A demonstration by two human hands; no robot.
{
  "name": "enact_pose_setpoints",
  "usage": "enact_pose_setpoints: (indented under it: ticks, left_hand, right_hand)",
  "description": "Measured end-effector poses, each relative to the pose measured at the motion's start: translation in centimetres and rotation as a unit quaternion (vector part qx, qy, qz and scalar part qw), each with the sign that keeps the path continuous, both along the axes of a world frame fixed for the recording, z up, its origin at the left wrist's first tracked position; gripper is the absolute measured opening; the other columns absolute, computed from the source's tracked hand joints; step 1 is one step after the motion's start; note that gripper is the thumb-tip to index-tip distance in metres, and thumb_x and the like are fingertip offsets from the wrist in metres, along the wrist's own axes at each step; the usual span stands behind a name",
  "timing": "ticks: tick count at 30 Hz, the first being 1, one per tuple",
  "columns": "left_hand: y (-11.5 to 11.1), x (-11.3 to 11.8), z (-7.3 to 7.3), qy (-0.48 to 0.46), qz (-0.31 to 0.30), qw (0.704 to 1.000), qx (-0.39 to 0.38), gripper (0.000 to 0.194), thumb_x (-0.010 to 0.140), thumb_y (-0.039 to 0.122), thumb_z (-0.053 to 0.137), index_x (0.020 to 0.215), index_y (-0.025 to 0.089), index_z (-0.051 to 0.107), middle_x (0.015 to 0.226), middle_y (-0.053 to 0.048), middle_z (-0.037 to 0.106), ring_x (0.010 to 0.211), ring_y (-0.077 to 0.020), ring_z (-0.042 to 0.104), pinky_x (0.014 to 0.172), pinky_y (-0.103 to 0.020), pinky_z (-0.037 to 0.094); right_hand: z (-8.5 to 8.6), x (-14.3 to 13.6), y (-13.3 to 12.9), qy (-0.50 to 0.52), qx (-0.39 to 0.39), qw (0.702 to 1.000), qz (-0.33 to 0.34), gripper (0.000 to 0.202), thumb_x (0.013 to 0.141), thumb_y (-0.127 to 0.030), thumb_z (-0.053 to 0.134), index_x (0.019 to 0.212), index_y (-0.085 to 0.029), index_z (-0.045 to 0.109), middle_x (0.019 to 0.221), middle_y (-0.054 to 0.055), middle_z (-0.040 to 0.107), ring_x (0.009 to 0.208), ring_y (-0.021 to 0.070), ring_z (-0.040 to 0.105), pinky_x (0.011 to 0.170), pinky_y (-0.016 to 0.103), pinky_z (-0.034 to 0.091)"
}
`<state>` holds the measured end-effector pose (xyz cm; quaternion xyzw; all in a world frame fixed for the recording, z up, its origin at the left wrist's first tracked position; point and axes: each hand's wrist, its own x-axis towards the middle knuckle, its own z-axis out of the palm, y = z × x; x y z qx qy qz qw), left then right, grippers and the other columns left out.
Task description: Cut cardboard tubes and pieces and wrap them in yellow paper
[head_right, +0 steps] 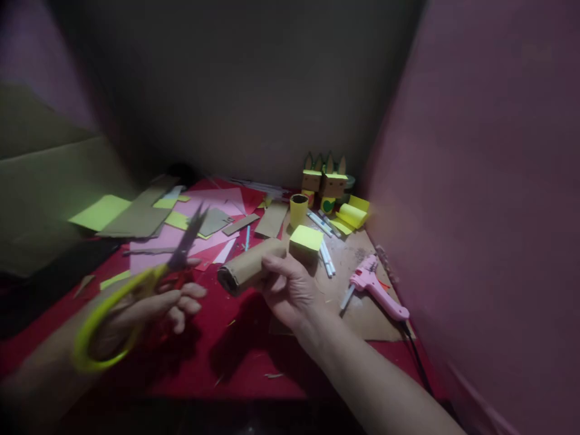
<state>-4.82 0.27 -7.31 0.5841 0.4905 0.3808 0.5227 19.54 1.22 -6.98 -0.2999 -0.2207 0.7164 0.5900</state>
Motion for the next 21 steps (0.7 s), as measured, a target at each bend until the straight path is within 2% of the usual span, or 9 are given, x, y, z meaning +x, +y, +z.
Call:
enact_pose_setpoints:
  ticks: [3, 6, 10, 12, 14, 17, 19, 21]
  left_hand:
    - [-0.4, 2.6, 0.6, -0.131, 0.030, 0.990, -0.029, 0.046, 0.072, 0.043, 0.084, 0.108, 0.023, 0.064, 0.061, 0.004, 0.066, 0.044, -0.0122, 0.058, 0.041, -0.021, 0.045]
    - [-0.6, 3.8, 1.2, -0.175, 0.035, 0.984, -0.021, 0.062, 0.069, 0.035, 0.086, 0.122, 0.025, 0.055, 0.062, 0.008, 0.063, 0.046, -0.0098, 0.054, 0.044, -0.020, 0.042]
    - [-0.5, 4.7, 2.2, -0.183, 0.066, 0.981, -0.019, 0.062, 0.061, 0.029, 0.084, 0.116, 0.022, 0.057, 0.069, 0.007, 0.060, 0.051, -0.0093, 0.052, 0.050, -0.023, 0.044]
    - [-0.2, 4.6, 2.5, -0.182, 0.084, 0.980, -0.010, 0.059, 0.058, 0.029, 0.079, 0.113, 0.020, 0.059, 0.070, 0.007, 0.057, 0.055, -0.0103, 0.052, 0.054, -0.024, 0.046]
    - [0.1, 4.3, 2.4, -0.154, 0.079, 0.985, 0.017, 0.055, 0.057, 0.028, 0.076, 0.110, 0.020, 0.062, 0.070, 0.006, 0.056, 0.057, -0.0107, 0.051, 0.053, -0.023, 0.044]
    - [0.3, 3.9, 2.0, -0.099, 0.029, 0.993, 0.055, 0.047, 0.061, 0.022, 0.075, 0.107, 0.022, 0.065, 0.071, 0.006, 0.056, 0.058, -0.0103, 0.050, 0.051, -0.022, 0.041]
    - [0.3, 4.0, 1.8, -0.098, -0.016, 0.994, 0.052, 0.042, 0.064, 0.021, 0.075, 0.106, 0.022, 0.066, 0.072, 0.005, 0.058, 0.060, -0.0108, 0.053, 0.055, -0.022, 0.045]
    - [0.2, 4.3, 1.9, -0.111, -0.044, 0.992, 0.043, 0.040, 0.068, 0.025, 0.077, 0.106, 0.021, 0.066, 0.070, 0.004, 0.060, 0.057, -0.0108, 0.054, 0.052, -0.022, 0.046]
  right_hand:
    - [-0.1, -0.4, -0.5, -0.010, 0.017, 1.000, 0.014, 0.039, 0.060, -0.019, 0.085, 0.093, -0.024, 0.064, 0.088, -0.001, 0.071, 0.093, 0.0216, 0.067, 0.091, 0.038, 0.057]
    - [-0.5, -0.9, -0.9, -0.018, 0.013, 1.000, 0.012, 0.039, 0.058, -0.019, 0.086, 0.089, -0.023, 0.063, 0.087, -0.001, 0.070, 0.094, 0.0217, 0.067, 0.092, 0.037, 0.056]
    - [-1.2, -0.8, -1.2, -0.064, 0.024, 0.996, 0.049, 0.052, 0.052, -0.021, 0.089, 0.095, -0.023, 0.060, 0.091, 0.000, 0.069, 0.088, 0.0222, 0.067, 0.082, 0.036, 0.058]
    - [-1.5, -0.2, -1.3, -0.151, 0.060, 0.984, 0.075, 0.059, 0.051, -0.023, 0.091, 0.101, -0.024, 0.059, 0.092, 0.000, 0.068, 0.086, 0.0230, 0.067, 0.076, 0.036, 0.057]
    - [-1.4, 0.5, -1.3, -0.293, 0.122, 0.943, 0.098, 0.059, 0.055, -0.026, 0.092, 0.105, -0.025, 0.060, 0.095, 0.002, 0.068, 0.089, 0.0242, 0.067, 0.076, 0.037, 0.056]
    - [-0.2, 1.0, -1.5, -0.486, 0.239, 0.832, 0.119, 0.063, 0.062, -0.032, 0.091, 0.118, -0.026, 0.063, 0.112, 0.006, 0.069, 0.103, 0.0286, 0.065, 0.088, 0.043, 0.055]
    - [1.1, 0.8, -1.6, -0.551, 0.288, 0.770, 0.146, 0.077, 0.061, -0.034, 0.093, 0.130, -0.027, 0.060, 0.120, 0.008, 0.068, 0.109, 0.0314, 0.064, 0.093, 0.047, 0.053]
    - [2.2, 0.2, -1.7, -0.583, 0.285, 0.736, 0.195, 0.079, 0.058, -0.036, 0.094, 0.129, -0.026, 0.062, 0.112, 0.007, 0.071, 0.101, 0.0311, 0.067, 0.088, 0.046, 0.054]
